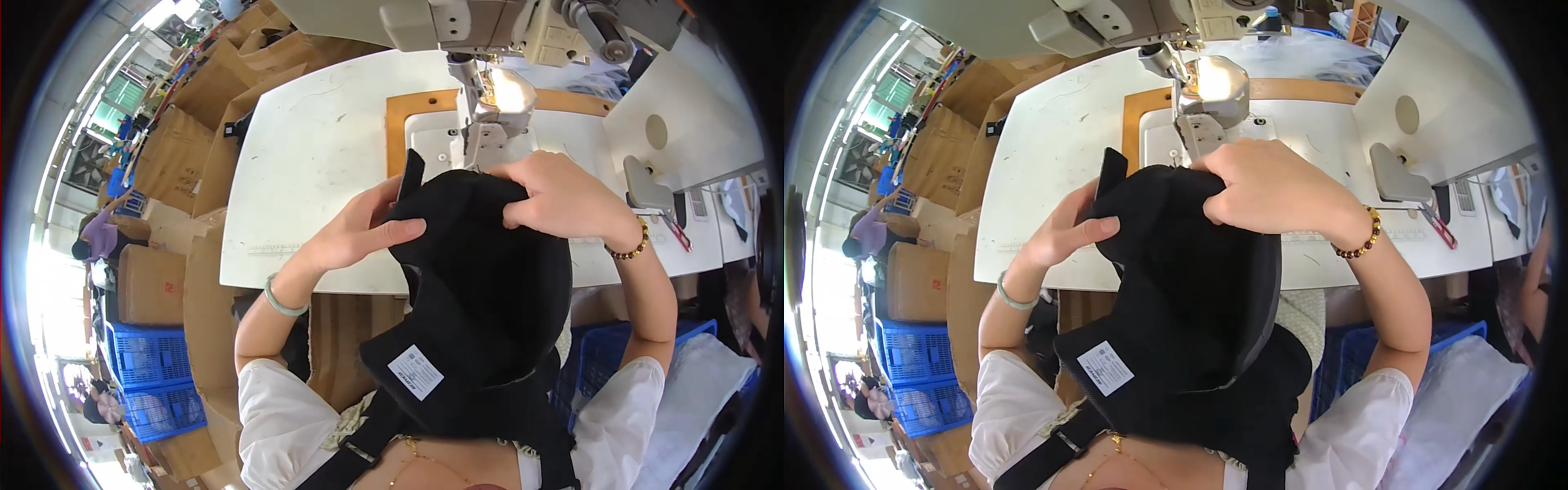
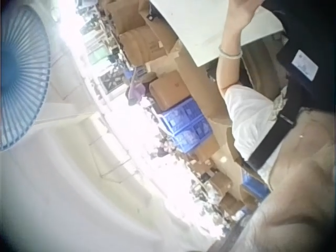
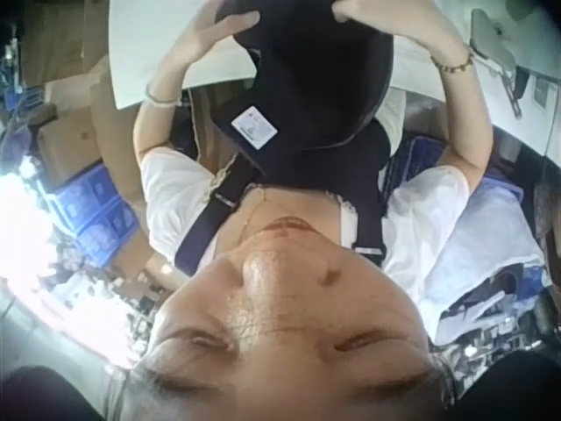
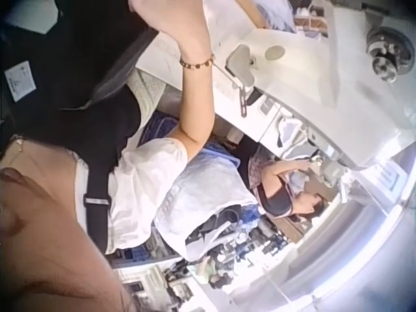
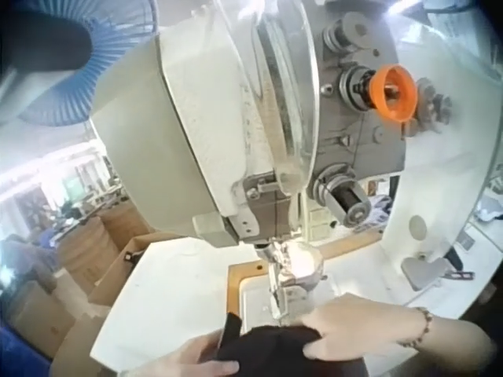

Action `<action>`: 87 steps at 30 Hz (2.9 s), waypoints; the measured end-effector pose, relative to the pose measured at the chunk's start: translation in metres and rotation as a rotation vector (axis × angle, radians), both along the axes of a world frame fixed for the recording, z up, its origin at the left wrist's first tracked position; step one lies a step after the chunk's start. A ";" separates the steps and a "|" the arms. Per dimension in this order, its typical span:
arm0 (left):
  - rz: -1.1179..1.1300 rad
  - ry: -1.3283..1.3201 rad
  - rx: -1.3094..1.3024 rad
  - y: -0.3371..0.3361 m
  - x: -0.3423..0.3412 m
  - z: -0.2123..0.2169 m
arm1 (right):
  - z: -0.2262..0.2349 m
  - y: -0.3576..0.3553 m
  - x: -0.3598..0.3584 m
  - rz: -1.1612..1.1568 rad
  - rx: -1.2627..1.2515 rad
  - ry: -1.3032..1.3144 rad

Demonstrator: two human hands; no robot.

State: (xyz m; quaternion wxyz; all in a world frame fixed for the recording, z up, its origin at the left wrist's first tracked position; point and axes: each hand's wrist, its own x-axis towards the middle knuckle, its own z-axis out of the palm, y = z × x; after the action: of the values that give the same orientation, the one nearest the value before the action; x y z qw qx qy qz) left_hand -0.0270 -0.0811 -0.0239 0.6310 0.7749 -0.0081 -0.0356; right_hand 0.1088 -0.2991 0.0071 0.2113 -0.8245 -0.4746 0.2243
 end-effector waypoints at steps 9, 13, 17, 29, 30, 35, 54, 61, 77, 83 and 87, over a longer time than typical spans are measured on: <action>0.119 -0.027 0.635 -0.019 -0.009 0.008 | -0.037 -0.041 -0.004 -0.203 0.501 0.534; 0.184 -0.124 0.557 -0.024 -0.020 0.003 | -0.058 -0.084 -0.026 -0.507 0.194 0.667; 0.281 -0.030 0.358 -0.023 -0.022 -0.005 | -0.108 -0.095 -0.082 -0.255 0.003 0.895; 0.318 -0.097 0.251 -0.032 -0.028 0.001 | -0.203 -0.080 -0.127 -0.800 1.097 1.793; 0.293 -0.179 0.375 -0.034 -0.028 0.002 | -0.204 -0.079 -0.125 -0.789 1.090 1.757; 0.195 -0.156 0.333 -0.039 -0.020 0.005 | -0.206 -0.080 -0.112 -0.765 1.061 1.598; -0.222 -0.616 0.902 -0.024 0.009 0.034 | -0.202 -0.093 -0.092 -0.767 0.969 1.411; -0.247 -0.622 1.105 -0.035 0.026 0.026 | -0.200 -0.096 -0.090 -0.768 0.945 1.385; -0.230 -0.262 0.975 -0.055 0.051 0.016 | -0.194 -0.108 -0.088 -0.771 0.912 1.324; -0.185 -0.362 1.039 -0.060 0.059 0.016 | -0.192 -0.115 -0.090 -0.728 0.854 1.283; -0.195 -0.396 1.025 -0.053 0.061 0.015 | -0.183 -0.139 -0.090 -0.566 0.563 1.127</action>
State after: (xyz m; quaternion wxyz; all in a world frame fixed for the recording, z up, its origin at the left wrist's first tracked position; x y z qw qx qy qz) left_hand 0.0340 -0.1338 -0.0092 0.1538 0.9701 -0.1799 0.0530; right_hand 0.0185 -0.4377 -0.1755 0.6821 -0.5880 -0.0991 0.4232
